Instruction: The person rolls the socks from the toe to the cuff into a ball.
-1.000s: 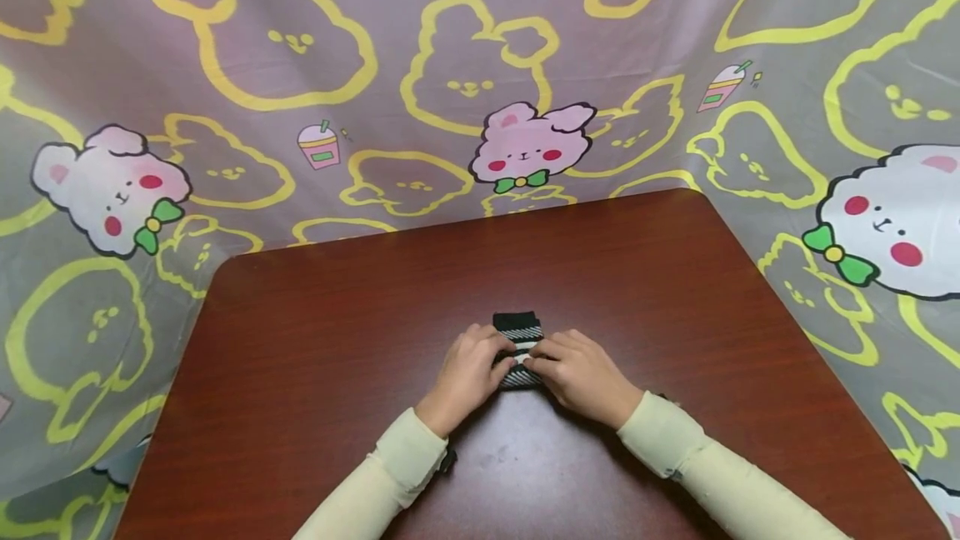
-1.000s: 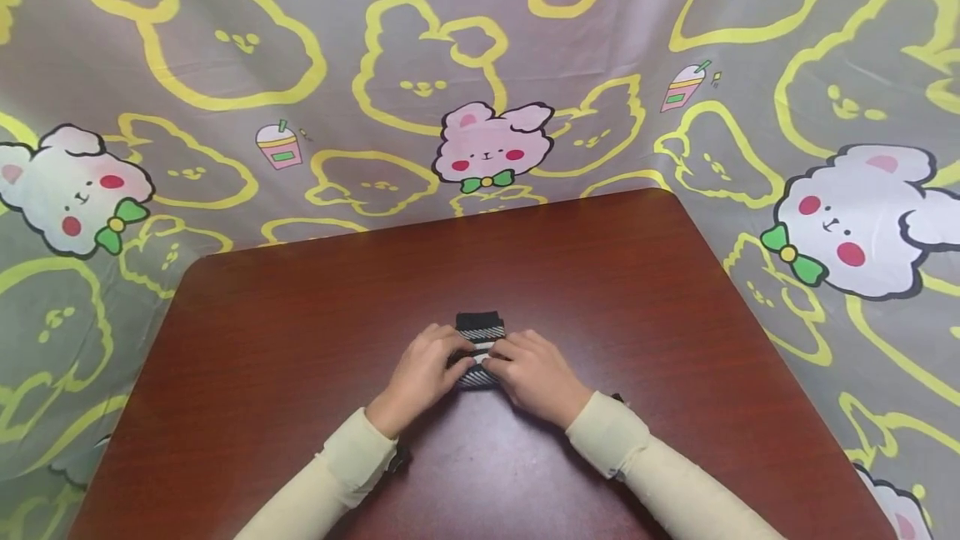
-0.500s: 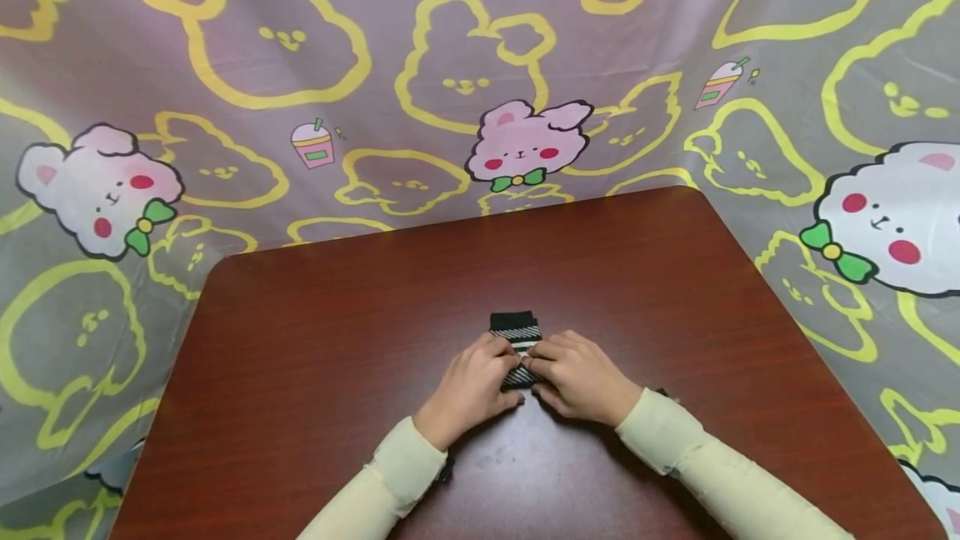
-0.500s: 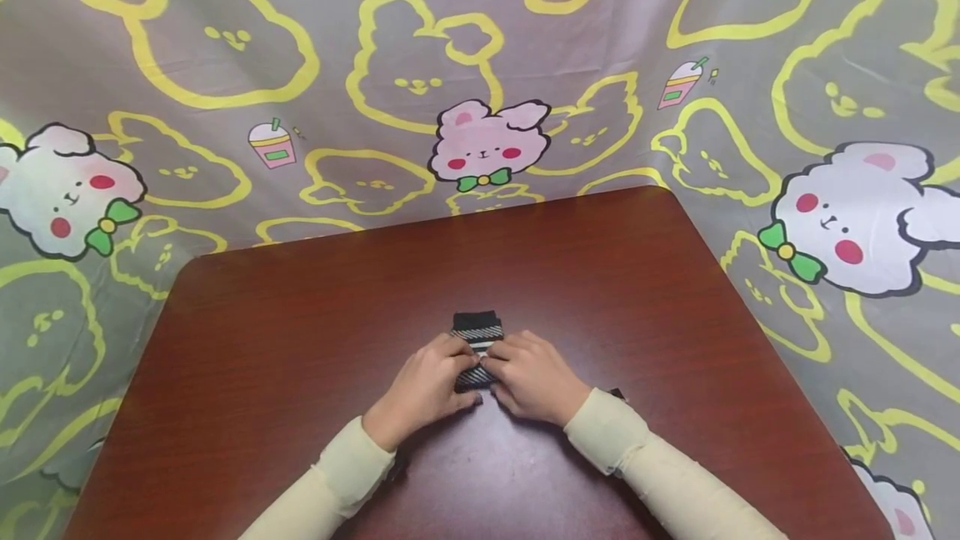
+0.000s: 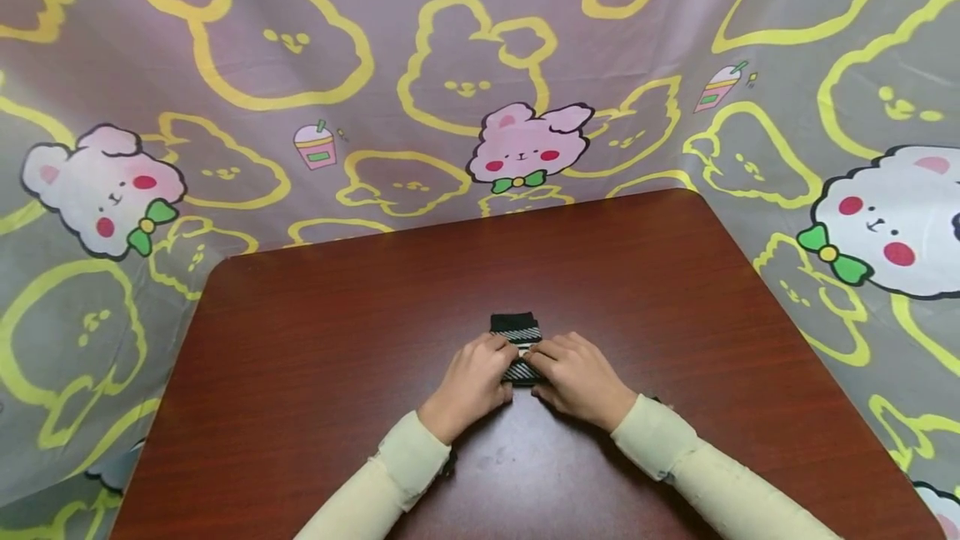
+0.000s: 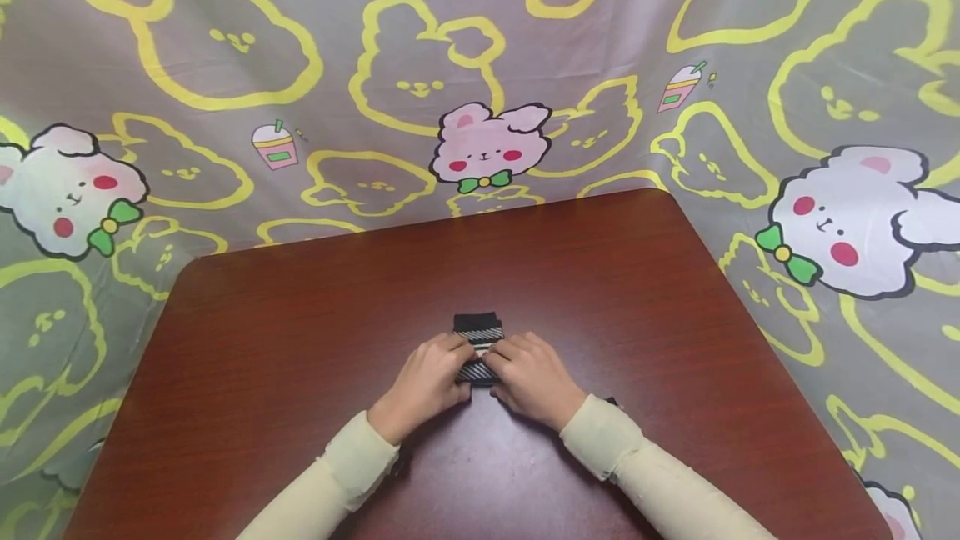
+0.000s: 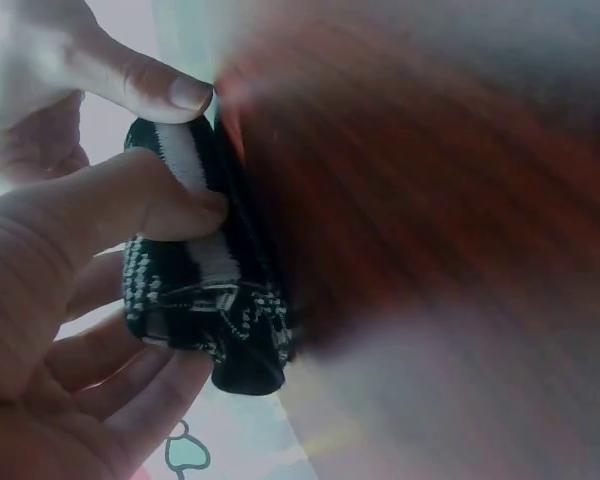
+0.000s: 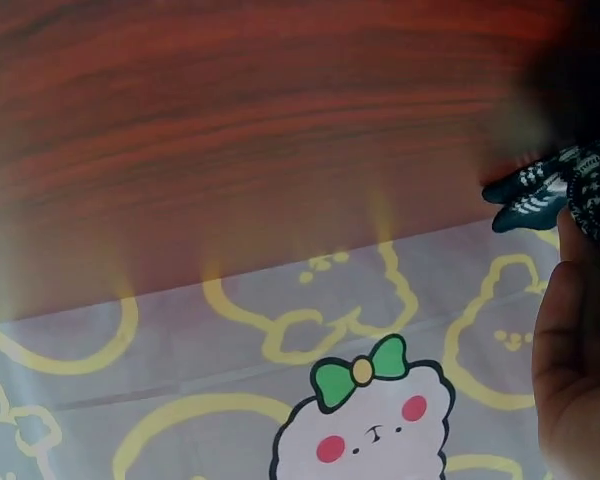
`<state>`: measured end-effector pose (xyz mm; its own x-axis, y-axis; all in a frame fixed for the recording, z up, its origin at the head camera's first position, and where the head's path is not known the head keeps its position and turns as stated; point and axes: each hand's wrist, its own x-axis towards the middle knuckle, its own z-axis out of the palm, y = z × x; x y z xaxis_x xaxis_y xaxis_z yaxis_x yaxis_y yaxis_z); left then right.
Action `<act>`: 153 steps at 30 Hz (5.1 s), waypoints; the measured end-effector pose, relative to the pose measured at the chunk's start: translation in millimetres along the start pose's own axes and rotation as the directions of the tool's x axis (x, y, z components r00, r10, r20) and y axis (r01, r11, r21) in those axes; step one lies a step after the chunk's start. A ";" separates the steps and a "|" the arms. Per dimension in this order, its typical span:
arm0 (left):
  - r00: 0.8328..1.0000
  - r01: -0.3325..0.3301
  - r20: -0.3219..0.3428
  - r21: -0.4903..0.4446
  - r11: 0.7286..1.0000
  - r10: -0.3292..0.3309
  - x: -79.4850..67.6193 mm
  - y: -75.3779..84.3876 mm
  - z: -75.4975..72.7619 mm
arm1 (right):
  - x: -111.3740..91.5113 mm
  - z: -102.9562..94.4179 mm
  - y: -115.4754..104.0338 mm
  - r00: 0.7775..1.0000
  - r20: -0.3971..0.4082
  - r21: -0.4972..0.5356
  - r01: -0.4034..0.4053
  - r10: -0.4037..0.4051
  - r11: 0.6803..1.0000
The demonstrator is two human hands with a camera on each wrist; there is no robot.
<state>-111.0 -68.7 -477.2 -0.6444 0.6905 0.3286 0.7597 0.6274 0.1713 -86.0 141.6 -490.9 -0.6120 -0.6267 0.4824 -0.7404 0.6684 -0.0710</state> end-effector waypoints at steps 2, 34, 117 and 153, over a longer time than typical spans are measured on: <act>1.000 0.014 0.017 -0.024 1.000 -0.014 -0.7 0.9 -1.4 | -2.1 -1.1 -2.0 1.000 0.002 0.009 -0.012 0.012 1.000; 0.902 0.429 0.284 -0.501 0.751 -0.325 4.2 -20.1 -12.3 | 5.5 -13.3 -7.1 0.988 0.009 0.115 -0.151 0.151 0.982; 0.866 0.368 0.410 -0.910 -0.192 -0.287 -4.2 20.1 -27.1 | 27.5 -59.6 0.6 0.809 0.336 0.870 -0.463 0.483 0.171; 0.779 0.143 -0.123 -0.920 0.365 -0.615 4.9 36.9 -41.2 | 34.3 -55.2 -12.7 0.709 0.065 0.788 -0.468 0.702 0.400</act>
<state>-82.6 -57.0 -431.0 -0.9583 0.1077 0.2648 0.2660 -0.0037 0.9640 -82.2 133.7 -425.2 -0.9719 -0.0013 0.2356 -0.2287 0.2446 -0.9423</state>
